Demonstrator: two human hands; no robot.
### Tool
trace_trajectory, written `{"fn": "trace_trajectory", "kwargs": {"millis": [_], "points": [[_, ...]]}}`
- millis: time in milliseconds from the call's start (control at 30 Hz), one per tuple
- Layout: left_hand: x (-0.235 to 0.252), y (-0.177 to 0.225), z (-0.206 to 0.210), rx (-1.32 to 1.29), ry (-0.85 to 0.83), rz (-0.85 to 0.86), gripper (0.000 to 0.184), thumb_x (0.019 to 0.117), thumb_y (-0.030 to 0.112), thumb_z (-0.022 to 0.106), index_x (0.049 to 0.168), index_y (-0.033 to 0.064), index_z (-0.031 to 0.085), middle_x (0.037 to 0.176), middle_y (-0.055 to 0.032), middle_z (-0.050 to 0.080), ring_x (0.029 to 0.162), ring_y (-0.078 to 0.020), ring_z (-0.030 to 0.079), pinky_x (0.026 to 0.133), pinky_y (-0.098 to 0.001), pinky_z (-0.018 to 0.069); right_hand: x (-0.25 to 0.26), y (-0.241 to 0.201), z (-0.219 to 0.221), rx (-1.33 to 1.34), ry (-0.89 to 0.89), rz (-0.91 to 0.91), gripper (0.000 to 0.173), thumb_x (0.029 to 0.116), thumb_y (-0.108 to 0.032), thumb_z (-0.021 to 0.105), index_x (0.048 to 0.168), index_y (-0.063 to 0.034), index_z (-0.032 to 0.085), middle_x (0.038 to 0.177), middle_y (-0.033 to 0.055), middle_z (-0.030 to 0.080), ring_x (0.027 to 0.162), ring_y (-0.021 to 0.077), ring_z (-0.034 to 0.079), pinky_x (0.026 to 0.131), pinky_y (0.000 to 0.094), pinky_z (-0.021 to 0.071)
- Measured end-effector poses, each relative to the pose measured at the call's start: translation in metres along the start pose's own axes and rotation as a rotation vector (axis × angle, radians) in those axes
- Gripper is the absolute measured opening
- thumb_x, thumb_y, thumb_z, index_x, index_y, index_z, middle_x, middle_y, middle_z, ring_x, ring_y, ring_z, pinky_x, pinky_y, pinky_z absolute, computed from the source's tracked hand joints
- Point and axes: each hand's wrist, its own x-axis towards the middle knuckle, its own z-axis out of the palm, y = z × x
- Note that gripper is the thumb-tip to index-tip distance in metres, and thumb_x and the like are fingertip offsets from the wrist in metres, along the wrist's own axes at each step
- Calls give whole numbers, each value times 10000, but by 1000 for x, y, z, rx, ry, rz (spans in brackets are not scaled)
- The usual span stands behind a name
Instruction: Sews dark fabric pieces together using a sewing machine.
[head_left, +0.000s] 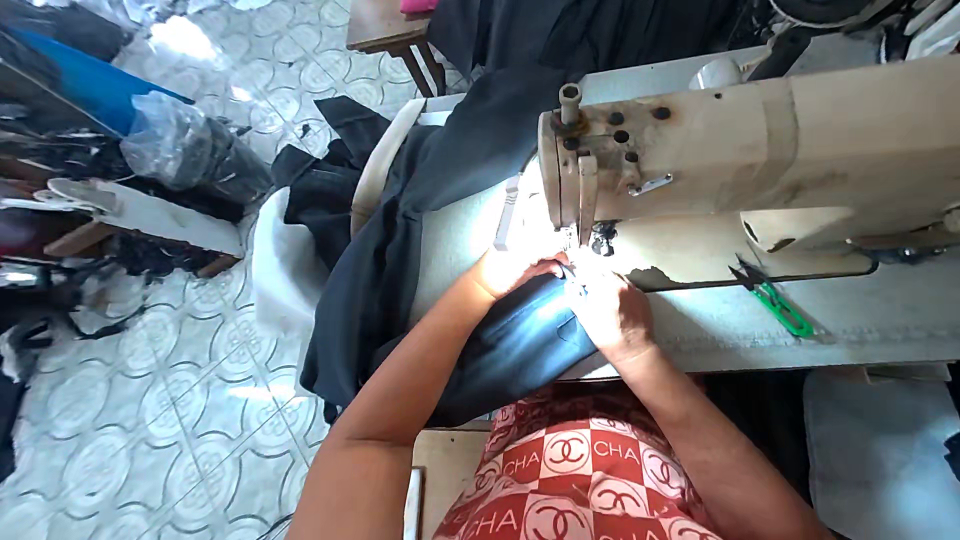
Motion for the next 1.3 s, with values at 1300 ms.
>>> {"fn": "trace_trajectory", "kwargs": {"millis": [1300], "points": [[-1,21,-4,99,-18,-224,133,931,161,722,993,44,735,971,-141,723,962,-295,698,887,-501,532,-34,5,10,-62,102,-177,191,934,-7,615,1045,-10,770,1033,209,722,939,374,722,761,453,613]]}}
